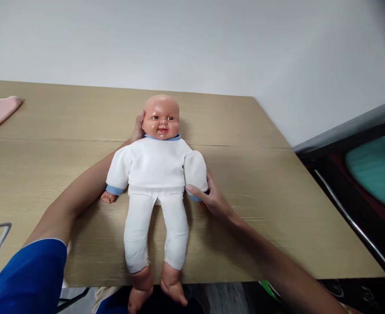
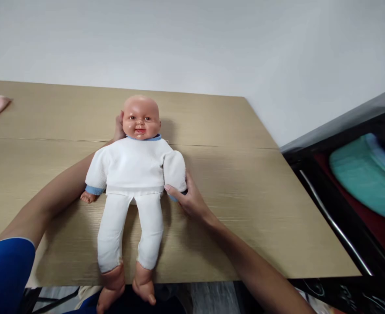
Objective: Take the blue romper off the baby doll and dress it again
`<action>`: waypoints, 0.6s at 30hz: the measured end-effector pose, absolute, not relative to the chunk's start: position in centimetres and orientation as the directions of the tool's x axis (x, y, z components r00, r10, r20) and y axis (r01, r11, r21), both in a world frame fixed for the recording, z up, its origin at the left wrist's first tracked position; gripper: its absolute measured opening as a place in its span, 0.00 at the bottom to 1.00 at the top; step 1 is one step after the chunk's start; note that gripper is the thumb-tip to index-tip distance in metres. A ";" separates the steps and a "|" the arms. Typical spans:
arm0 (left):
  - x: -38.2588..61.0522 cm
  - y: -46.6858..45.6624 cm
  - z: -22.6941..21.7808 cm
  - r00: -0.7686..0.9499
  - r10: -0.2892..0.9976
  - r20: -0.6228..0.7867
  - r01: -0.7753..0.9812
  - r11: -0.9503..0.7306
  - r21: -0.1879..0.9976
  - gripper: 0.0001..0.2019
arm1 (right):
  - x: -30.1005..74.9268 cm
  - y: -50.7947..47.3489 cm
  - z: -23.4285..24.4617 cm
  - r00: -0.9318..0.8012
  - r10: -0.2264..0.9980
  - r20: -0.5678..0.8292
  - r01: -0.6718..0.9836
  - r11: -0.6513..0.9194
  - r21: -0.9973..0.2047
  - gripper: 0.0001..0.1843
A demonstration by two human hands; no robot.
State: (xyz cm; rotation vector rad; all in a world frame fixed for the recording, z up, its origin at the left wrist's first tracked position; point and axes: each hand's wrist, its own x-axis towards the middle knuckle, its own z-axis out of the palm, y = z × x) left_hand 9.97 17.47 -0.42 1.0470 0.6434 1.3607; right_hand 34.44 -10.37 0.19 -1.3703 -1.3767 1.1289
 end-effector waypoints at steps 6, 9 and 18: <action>8.0 18.1 -0.7 0.415 0.902 0.118 -0.409 0.069 0.910 0.37 | 34.5 -10.9 -0.7 0.093 0.992 0.086 0.530 0.024 -0.848 0.42; 6.8 17.7 -0.6 0.503 0.860 0.080 -0.359 0.124 0.925 0.37 | 34.7 -11.3 -1.2 0.093 0.986 0.140 0.627 0.051 -0.778 0.41; 6.6 16.7 0.1 0.560 0.827 0.048 -0.311 0.156 0.937 0.38 | 35.1 -11.7 -1.4 0.020 0.983 0.184 0.700 0.118 -0.705 0.35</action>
